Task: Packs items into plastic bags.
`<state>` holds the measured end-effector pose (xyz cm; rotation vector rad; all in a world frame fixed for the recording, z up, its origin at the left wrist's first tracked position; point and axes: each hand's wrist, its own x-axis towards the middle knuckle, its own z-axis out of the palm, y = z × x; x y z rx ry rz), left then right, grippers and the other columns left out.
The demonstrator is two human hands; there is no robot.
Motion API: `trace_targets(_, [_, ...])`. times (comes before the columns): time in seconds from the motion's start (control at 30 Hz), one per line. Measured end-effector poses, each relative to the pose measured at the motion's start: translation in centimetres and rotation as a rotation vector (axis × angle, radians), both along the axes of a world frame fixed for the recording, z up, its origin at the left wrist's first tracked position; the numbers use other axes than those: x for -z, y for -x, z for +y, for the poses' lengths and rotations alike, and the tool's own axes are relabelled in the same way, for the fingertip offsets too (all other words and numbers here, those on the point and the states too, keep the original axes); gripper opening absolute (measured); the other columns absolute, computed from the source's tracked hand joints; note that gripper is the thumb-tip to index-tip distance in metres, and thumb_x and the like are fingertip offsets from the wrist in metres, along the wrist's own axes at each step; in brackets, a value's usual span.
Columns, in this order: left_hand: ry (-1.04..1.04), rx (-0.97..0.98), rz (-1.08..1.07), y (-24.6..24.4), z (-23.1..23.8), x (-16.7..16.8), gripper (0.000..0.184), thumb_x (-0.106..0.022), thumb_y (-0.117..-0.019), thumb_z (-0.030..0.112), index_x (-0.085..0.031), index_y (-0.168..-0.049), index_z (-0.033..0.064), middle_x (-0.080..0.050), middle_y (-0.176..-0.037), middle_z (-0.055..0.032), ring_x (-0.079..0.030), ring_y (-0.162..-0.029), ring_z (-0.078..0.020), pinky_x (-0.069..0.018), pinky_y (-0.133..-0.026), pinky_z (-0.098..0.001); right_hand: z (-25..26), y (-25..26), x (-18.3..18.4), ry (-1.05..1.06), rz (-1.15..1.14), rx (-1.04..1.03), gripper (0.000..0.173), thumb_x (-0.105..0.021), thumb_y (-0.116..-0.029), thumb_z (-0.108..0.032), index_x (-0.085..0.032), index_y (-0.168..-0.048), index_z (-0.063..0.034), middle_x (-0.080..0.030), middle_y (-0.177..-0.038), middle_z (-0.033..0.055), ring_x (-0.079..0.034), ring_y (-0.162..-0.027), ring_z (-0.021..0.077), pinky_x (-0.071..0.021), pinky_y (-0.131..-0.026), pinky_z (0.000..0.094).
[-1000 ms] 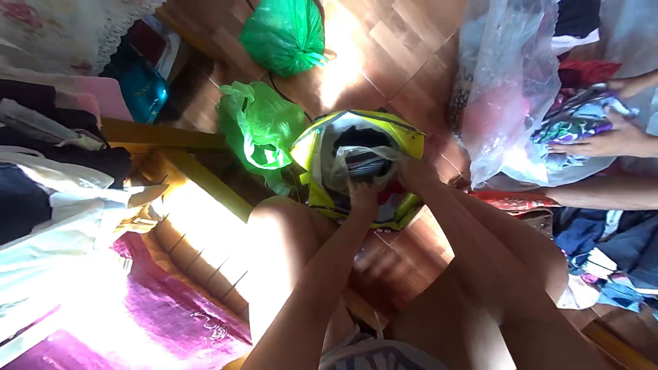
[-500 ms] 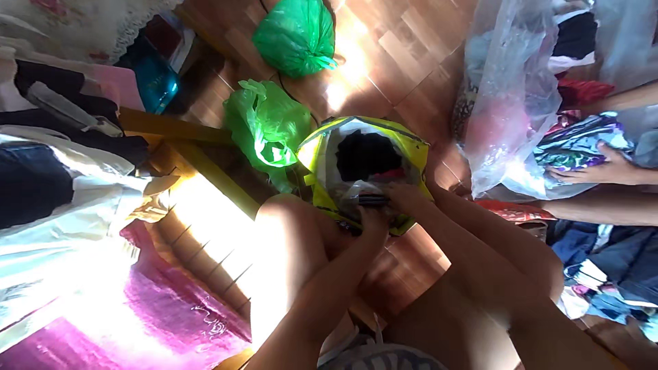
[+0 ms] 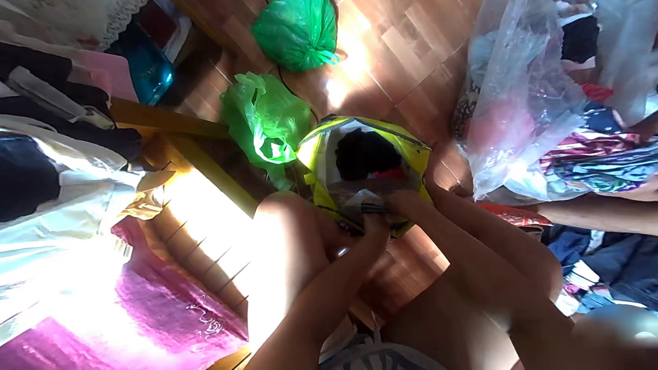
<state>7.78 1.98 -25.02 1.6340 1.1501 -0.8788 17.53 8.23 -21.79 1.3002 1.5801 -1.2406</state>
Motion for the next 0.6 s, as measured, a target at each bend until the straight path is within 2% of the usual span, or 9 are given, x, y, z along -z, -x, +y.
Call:
trace_targets(0.07, [0.009,-0.027,-0.011,0.0,0.2,-0.4,0.043,-0.037,-0.1094,0.014,-0.047,-0.148,-0.0036,-0.047,-0.148,-0.0322,-0.044,-0.139,-0.0492,-0.031,-0.115,-0.0641,-0.1,-0.1,-0.1,0.0,0.004,-0.001,0.039,-0.062,-0.1006,-0.016,-0.06,-0.134,0.0037,-0.06,-0.136,0.0273,-0.056,-0.129,0.0455,-0.0436,-0.103,0.0648])
trace_targets(0.13, [0.025,0.027,-0.002,0.0,0.4,-0.7,0.042,-0.039,-0.1078,0.009,-0.047,-0.148,-0.0036,-0.048,-0.148,-0.0325,-0.045,-0.139,-0.0493,-0.0324,-0.114,-0.0641,0.0,0.0,-0.4,0.007,0.003,-0.002,0.04,-0.062,-0.1007,-0.017,-0.059,-0.134,0.0045,-0.06,-0.136,0.0277,-0.055,-0.13,0.0454,-0.0433,-0.104,0.0645])
trace_targets(0.3, [-0.024,0.003,0.001,-0.1,-1.1,2.0,0.043,-0.041,-0.1064,0.011,-0.048,-0.147,-0.001,-0.049,-0.148,-0.0315,-0.045,-0.139,-0.0486,-0.0335,-0.114,-0.0641,0.1,0.2,-0.9,0.024,-0.016,-0.005,0.038,-0.059,-0.1026,-0.014,-0.058,-0.134,0.0061,-0.058,-0.137,0.0289,-0.055,-0.13,0.046,-0.043,-0.104,0.0636])
trace_targets(0.33, [-0.002,-0.056,-0.007,-0.1,-0.7,1.4,0.043,-0.039,-0.1078,0.012,-0.048,-0.147,-0.0012,-0.047,-0.149,-0.0307,-0.043,-0.141,-0.0471,-0.0318,-0.115,-0.0622,0.1,0.2,-0.8,0.022,-0.019,0.003,0.036,-0.058,-0.1026,-0.013,-0.058,-0.134,0.006,-0.059,-0.136,0.029,-0.055,-0.13,0.0464,-0.0431,-0.104,0.0639])
trace_targets(0.4, [0.031,-0.289,-0.028,-0.1,-0.1,0.3,0.043,-0.037,-0.1098,0.021,-0.055,-0.143,0.0007,-0.05,-0.15,-0.0252,-0.043,-0.143,-0.0405,-0.0292,-0.12,-0.054,0.0,0.1,-0.8,0.02,-0.025,0.025,0.034,-0.057,-0.1027,-0.011,-0.059,-0.133,0.0054,-0.059,-0.136,0.0294,-0.055,-0.13,0.0471,-0.0435,-0.104,0.0649])
trace_targets(0.43, [0.038,-0.324,-0.026,-0.1,0.1,0.0,0.043,-0.037,-0.1095,0.022,-0.057,-0.142,0.0011,-0.052,-0.149,-0.0242,-0.044,-0.143,-0.0392,-0.0298,-0.12,-0.0524,0.0,0.1,-0.8,0.019,-0.027,0.03,0.034,-0.056,-0.1031,-0.011,-0.059,-0.133,0.0051,-0.059,-0.136,0.0292,-0.055,-0.13,0.0469,-0.0433,-0.104,0.0648])
trace_targets(0.53, [0.057,-0.157,0.003,0.1,1.0,-1.5,0.042,-0.035,-0.1105,0.016,-0.051,-0.145,-0.0015,-0.05,-0.148,-0.0279,-0.044,-0.141,-0.0441,-0.0316,-0.117,-0.057,0.2,0.3,-1.0,0.006,-0.008,0.038,0.034,-0.057,-0.1026,-0.011,-0.06,-0.132,0.0048,-0.06,-0.135,0.0295,-0.055,-0.129,0.0472,-0.0435,-0.103,0.0653])
trace_targets(0.6, [0.023,-0.192,0.013,0.3,1.4,-3.0,0.04,-0.043,-0.1085,0.015,-0.054,-0.142,-0.0032,-0.052,-0.147,-0.026,-0.045,-0.141,-0.0411,-0.0347,-0.116,-0.0544,0.5,0.3,-1.6,-0.008,0.007,0.093,0.037,-0.064,-0.0985,-0.011,-0.06,-0.133,0.0034,-0.06,-0.135,0.0288,-0.056,-0.128,0.0471,-0.044,-0.102,0.0662])
